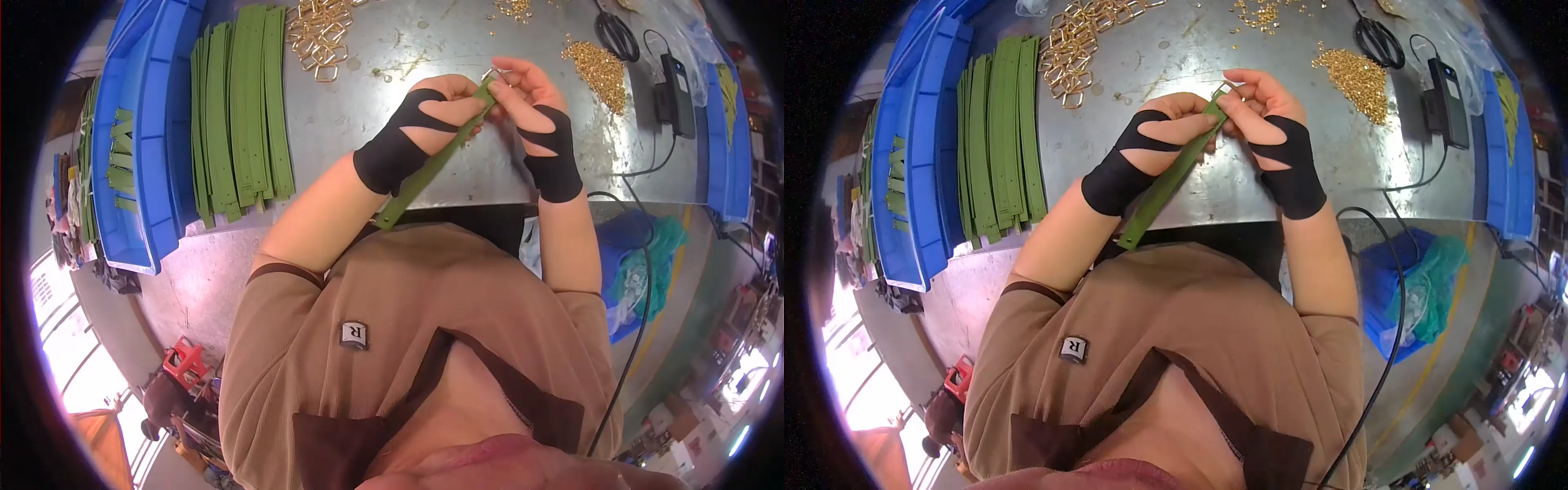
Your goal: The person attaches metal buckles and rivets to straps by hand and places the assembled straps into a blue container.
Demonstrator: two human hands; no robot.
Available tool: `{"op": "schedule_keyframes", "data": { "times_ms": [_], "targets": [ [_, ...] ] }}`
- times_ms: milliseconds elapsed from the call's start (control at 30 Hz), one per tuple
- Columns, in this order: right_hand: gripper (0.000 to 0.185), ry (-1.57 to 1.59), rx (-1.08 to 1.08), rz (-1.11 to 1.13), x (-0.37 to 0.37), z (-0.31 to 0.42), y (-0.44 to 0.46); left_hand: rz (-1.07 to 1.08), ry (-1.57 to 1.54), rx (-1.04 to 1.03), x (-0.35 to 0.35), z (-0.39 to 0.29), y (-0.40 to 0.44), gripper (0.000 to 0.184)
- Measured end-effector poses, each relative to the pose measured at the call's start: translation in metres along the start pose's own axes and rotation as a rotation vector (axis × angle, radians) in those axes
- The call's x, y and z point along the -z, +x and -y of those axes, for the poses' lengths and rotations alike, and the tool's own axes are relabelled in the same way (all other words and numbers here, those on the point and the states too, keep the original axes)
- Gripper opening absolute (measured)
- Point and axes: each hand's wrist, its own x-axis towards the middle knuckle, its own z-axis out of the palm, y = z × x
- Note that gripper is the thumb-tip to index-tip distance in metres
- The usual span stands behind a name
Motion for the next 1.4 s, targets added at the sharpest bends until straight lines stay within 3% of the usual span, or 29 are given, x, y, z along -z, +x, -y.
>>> {"op": "schedule_keyframes", "data": {
  "times_ms": [167,233,300,467,500,567,600,667,700,767,800,833,900,967,1100,1200,1300,1400],
  "targets": [
    [0.025,-0.059,-0.231,0.114,0.016,0.012,-0.001,0.041,-0.099,0.037,-0.004,0.002,-0.002,0.025],
    [0.023,-0.042,-0.185,0.132,0.021,0.0,-0.005,0.068,-0.052,0.073,0.003,0.005,0.001,0.023],
    [0.021,-0.031,-0.14,0.151,0.023,-0.007,-0.01,0.249,0.045,0.137,0.011,0.009,0.017,0.022],
    [0.025,-0.385,0.003,-0.043,0.024,-0.017,-0.015,0.233,0.508,0.134,0.006,-0.023,0.04,0.018],
    [0.025,-0.382,0.001,-0.048,0.024,-0.018,-0.016,0.329,0.664,0.153,0.007,-0.031,0.048,0.022],
    [0.025,-0.584,0.064,-0.026,0.022,-0.019,-0.017,0.322,0.986,0.047,-0.002,-0.033,0.052,0.023],
    [0.025,-0.582,0.06,-0.03,0.023,-0.02,-0.016,0.327,0.987,0.049,-0.004,-0.032,0.05,0.023],
    [0.025,-0.729,0.145,-0.051,0.023,-0.02,-0.012,0.175,1.298,-0.197,-0.007,-0.027,0.041,0.025],
    [0.025,-0.728,0.139,-0.046,0.023,-0.017,-0.01,0.175,1.295,-0.19,-0.007,-0.02,0.036,0.025],
    [0.028,-0.763,0.092,0.016,0.024,-0.01,-0.007,-0.192,1.454,-0.461,-0.007,-0.006,0.024,0.029],
    [0.028,-0.765,0.087,0.022,0.026,-0.01,-0.005,-0.238,1.487,-0.56,-0.006,-0.006,0.015,0.024],
    [0.029,-0.8,0.089,0.058,0.028,-0.01,-0.003,-0.24,1.483,-0.555,-0.01,0.0,0.01,0.024],
    [0.031,-0.837,0.081,0.102,0.029,-0.011,-0.001,-0.37,1.438,-0.766,-0.019,0.026,0.0,0.023],
    [0.03,-0.844,0.085,0.041,0.028,-0.011,-0.001,-0.241,1.315,-0.702,-0.027,0.038,-0.011,0.039],
    [0.029,-0.911,0.076,0.016,0.021,-0.003,-0.01,-0.315,1.299,-0.797,-0.025,0.051,-0.015,0.047],
    [0.028,-1.104,0.557,0.114,0.025,0.001,-0.017,-0.293,1.285,-0.79,-0.024,0.05,-0.013,0.048],
    [0.028,-1.171,0.624,0.199,0.038,-0.002,-0.016,-0.294,1.274,-0.778,-0.024,0.052,-0.011,0.047],
    [0.028,-1.083,0.495,0.179,0.04,0.002,-0.016,-0.319,1.27,-0.787,-0.024,0.053,-0.01,0.045]
  ]
}}
